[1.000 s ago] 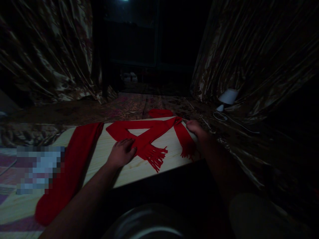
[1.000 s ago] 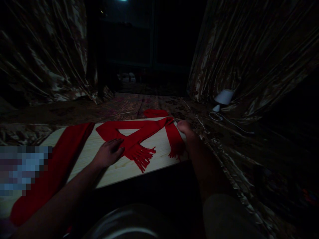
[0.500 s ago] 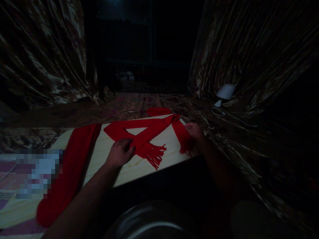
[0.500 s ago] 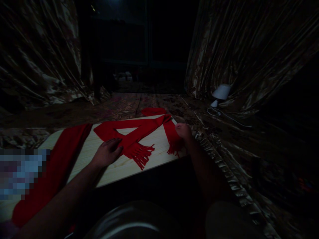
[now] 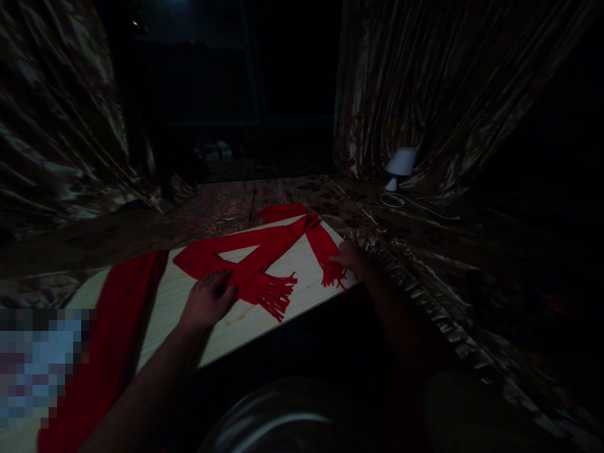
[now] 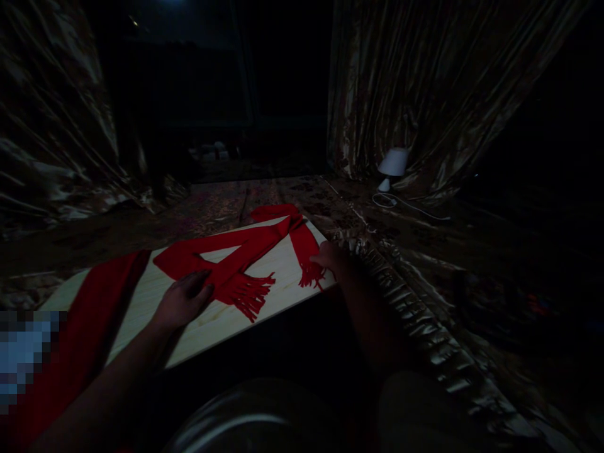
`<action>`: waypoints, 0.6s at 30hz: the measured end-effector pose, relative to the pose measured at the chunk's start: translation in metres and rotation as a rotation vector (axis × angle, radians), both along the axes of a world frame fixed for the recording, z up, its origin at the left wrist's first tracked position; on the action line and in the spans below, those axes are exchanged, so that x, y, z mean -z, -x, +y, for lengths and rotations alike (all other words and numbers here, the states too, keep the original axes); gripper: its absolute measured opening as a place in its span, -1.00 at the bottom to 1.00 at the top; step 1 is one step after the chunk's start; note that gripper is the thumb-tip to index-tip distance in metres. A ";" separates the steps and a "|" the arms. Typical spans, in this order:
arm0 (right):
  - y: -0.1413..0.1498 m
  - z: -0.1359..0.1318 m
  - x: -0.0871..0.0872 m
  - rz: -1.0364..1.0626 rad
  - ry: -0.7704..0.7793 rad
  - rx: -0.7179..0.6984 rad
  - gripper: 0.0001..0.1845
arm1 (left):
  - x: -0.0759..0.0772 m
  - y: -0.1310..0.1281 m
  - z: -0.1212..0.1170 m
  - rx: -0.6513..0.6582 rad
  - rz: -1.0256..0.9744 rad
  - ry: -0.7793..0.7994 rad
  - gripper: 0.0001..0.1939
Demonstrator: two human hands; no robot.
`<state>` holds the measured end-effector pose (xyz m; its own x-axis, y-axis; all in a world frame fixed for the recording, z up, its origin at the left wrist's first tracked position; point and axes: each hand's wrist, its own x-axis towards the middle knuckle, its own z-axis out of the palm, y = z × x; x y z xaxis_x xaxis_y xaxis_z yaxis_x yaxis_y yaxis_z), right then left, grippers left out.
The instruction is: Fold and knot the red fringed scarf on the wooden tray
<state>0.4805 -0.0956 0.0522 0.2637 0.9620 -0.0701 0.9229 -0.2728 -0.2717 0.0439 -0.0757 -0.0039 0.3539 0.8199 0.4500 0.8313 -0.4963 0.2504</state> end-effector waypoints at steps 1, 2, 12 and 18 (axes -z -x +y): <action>0.001 0.003 0.001 0.087 -0.012 0.016 -0.60 | 0.000 0.000 0.000 0.004 0.003 0.001 -0.44; 0.003 0.005 0.002 0.193 -0.036 0.039 -0.68 | -0.001 0.000 0.000 0.005 0.008 0.002 -0.44; 0.008 -0.001 0.019 1.026 -0.337 0.163 -0.66 | 0.001 0.002 0.002 0.010 0.023 0.018 -0.43; -0.002 -0.005 0.032 1.109 -0.322 0.140 -0.56 | -0.001 0.001 0.001 0.006 0.032 0.006 -0.44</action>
